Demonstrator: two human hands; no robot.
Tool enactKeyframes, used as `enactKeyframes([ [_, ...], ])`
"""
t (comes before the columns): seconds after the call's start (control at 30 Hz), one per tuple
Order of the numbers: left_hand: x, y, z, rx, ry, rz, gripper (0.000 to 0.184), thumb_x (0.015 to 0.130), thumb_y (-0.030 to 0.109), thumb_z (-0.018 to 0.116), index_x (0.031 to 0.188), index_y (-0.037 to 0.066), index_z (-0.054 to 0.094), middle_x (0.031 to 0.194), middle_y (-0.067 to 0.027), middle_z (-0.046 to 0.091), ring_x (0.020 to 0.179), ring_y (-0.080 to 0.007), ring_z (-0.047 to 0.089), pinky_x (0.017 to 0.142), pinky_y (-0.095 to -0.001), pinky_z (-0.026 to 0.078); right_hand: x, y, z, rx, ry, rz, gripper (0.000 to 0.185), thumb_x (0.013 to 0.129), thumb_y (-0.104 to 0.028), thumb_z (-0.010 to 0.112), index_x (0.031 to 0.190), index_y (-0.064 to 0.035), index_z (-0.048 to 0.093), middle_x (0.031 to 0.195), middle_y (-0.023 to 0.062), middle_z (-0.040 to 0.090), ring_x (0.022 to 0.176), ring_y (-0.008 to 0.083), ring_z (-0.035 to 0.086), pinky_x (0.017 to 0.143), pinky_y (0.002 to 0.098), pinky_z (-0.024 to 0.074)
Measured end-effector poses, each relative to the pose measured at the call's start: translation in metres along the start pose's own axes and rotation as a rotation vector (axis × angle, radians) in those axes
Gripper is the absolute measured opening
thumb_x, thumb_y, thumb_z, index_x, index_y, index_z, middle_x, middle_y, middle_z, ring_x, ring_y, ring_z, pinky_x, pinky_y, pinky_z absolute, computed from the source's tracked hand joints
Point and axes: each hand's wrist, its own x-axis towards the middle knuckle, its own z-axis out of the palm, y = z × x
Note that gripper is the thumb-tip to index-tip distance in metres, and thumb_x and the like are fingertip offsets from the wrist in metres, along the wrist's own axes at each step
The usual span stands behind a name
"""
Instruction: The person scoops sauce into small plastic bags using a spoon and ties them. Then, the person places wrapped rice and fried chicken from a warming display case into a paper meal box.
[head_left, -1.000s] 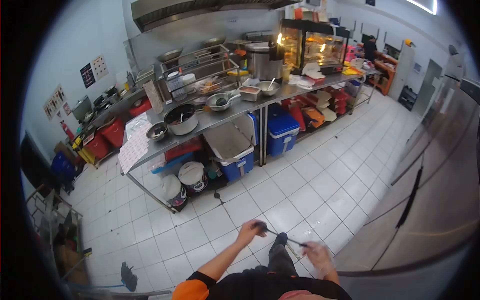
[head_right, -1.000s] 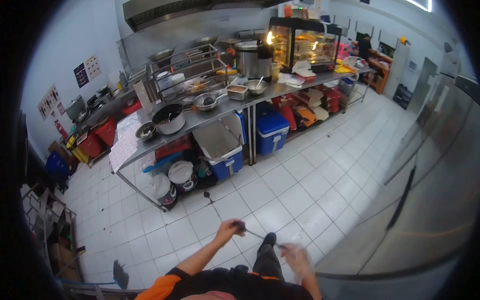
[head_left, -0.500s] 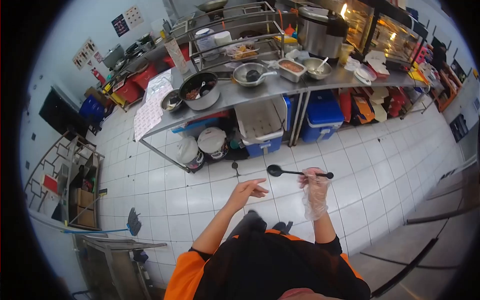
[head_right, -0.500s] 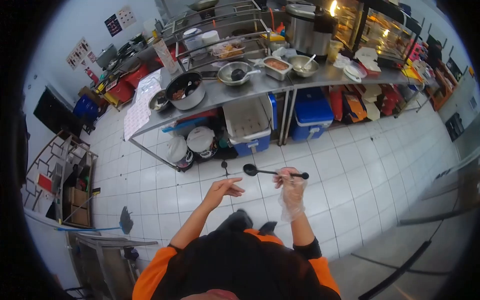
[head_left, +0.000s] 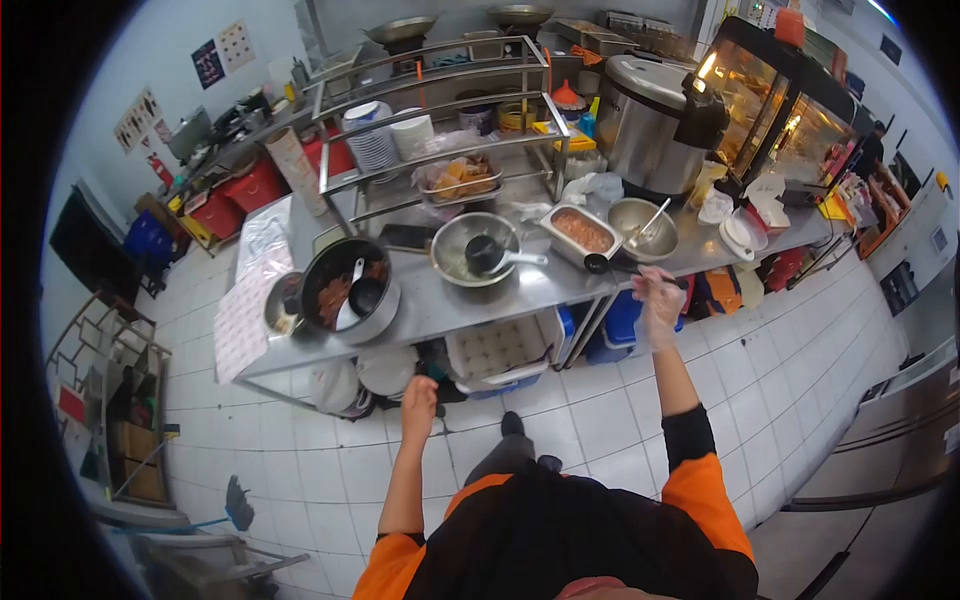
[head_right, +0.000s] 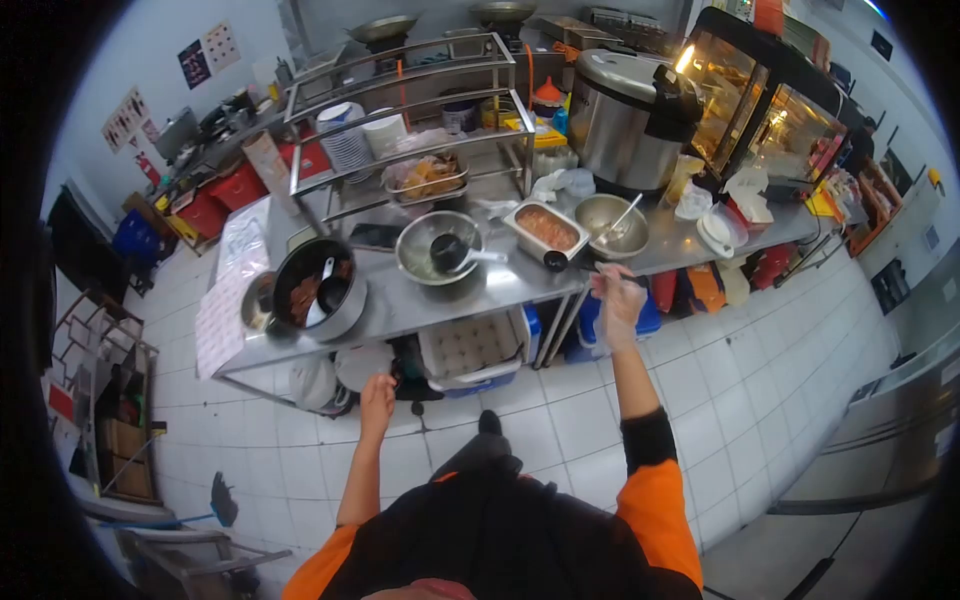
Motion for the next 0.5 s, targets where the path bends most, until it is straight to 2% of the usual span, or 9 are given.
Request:
enactKeyframes([
  [0.03, 0.030, -0.004, 0.016, 0.079, -0.088, 0.002, 0.036, 0.100, 0.043, 0.044, 0.098, 0.009, 0.056, 0.066, 0.0035, 0.042, 0.054, -0.0043, 0.040, 0.045, -0.0213, 0.030, 0.029, 0.010, 0.007, -0.050, -0.043, -0.004, 0.035, 0.095, -0.032, 0.058, 0.090, 0.0009, 0.067, 0.079, 0.0064, 0.068, 0.071, 0.0103, 0.064, 0.060, 0.0242, 0.0497],
  [0.1, 0.074, 0.005, 0.063, 0.215, -0.260, 0.087, 0.029, 0.100, 0.035, 0.046, 0.103, 0.009, 0.059, 0.074, 0.0025, 0.047, 0.065, -0.0074, 0.047, 0.056, -0.0223, 0.038, 0.083, 0.044, 0.022, -0.134, -0.134, -0.013, 0.041, 0.094, -0.039, 0.059, 0.094, 0.0008, 0.066, 0.078, 0.0067, 0.069, 0.072, 0.0102, 0.065, 0.062, 0.0254, 0.0513],
  [0.13, 0.091, 0.013, 0.087, 0.216, -0.377, 0.042, 0.021, 0.099, 0.027, 0.047, 0.106, 0.011, 0.059, 0.076, 0.0029, 0.049, 0.068, -0.0066, 0.048, 0.060, -0.0216, 0.040, 0.100, 0.063, 0.023, -0.420, -0.201, -0.042, 0.028, 0.095, -0.031, 0.056, 0.097, -0.0057, 0.068, 0.080, 0.0045, 0.069, 0.071, 0.0133, 0.065, 0.066, 0.0287, 0.0511],
  [0.17, 0.103, 0.023, 0.108, 0.221, -0.494, -0.009, 0.016, 0.099, 0.018, 0.048, 0.109, 0.013, 0.059, 0.077, 0.0033, 0.051, 0.072, -0.0058, 0.049, 0.064, -0.0210, 0.043, 0.115, 0.070, 0.030, -0.589, -0.266, -0.295, 0.028, 0.095, -0.030, 0.055, 0.094, -0.0069, 0.070, 0.080, 0.0056, 0.069, 0.071, 0.0168, 0.064, 0.069, 0.0304, 0.0506],
  [0.23, 0.123, 0.044, 0.140, 0.232, -0.639, -0.045, 0.019, 0.098, 0.014, 0.049, 0.113, 0.011, 0.059, 0.082, 0.0013, 0.055, 0.072, -0.0067, 0.051, 0.067, -0.0218, 0.045, 0.132, 0.084, 0.037, -0.908, -0.395, -0.793, 0.031, 0.096, -0.030, 0.051, 0.090, -0.0093, 0.074, 0.079, 0.0078, 0.069, 0.072, 0.0237, 0.063, 0.075, 0.0337, 0.0497],
  [0.27, 0.134, 0.048, 0.147, 0.238, -0.715, -0.067, 0.021, 0.097, 0.013, 0.049, 0.116, 0.010, 0.059, 0.084, 0.0002, 0.057, 0.073, -0.0072, 0.052, 0.068, -0.0221, 0.046, 0.131, 0.063, 0.044, -0.959, -0.430, -0.771, 0.030, 0.095, -0.030, 0.050, 0.089, -0.0117, 0.073, 0.081, 0.0078, 0.068, 0.077, 0.0271, 0.062, 0.076, 0.0384, 0.0482],
  [0.37, 0.168, 0.014, 0.155, -0.062, -0.613, -0.276, 0.025, 0.097, 0.012, 0.050, 0.119, 0.005, 0.058, 0.087, -0.0025, 0.060, 0.073, -0.0084, 0.054, 0.068, -0.0223, 0.046, 0.132, 0.076, 0.047, -0.847, -0.444, -0.347, 0.030, 0.096, -0.028, 0.048, 0.089, -0.0101, 0.071, 0.080, 0.0097, 0.067, 0.076, 0.0286, 0.062, 0.073, 0.0405, 0.0471],
  [0.4, 0.174, 0.022, 0.157, -0.162, -0.519, -0.455, 0.030, 0.096, 0.013, 0.052, 0.124, 0.002, 0.054, 0.096, -0.0069, 0.062, 0.077, -0.0125, 0.058, 0.072, -0.0252, 0.048, 0.131, 0.073, 0.048, -0.788, -0.429, -0.264, 0.029, 0.096, -0.026, 0.048, 0.088, -0.0088, 0.069, 0.079, 0.0105, 0.066, 0.075, 0.0292, 0.062, 0.072, 0.0405, 0.0472],
  [0.5, 0.179, 0.037, 0.164, -0.483, -0.219, -0.573, 0.036, 0.097, 0.015, 0.051, 0.130, 0.002, 0.048, 0.106, -0.0105, 0.062, 0.083, -0.0167, 0.060, 0.078, -0.0289, 0.049, 0.129, 0.049, 0.057, -0.622, -0.424, -0.079, 0.028, 0.096, -0.023, 0.047, 0.086, -0.0056, 0.066, 0.075, 0.0126, 0.065, 0.071, 0.0308, 0.062, 0.069, 0.0406, 0.0472],
])
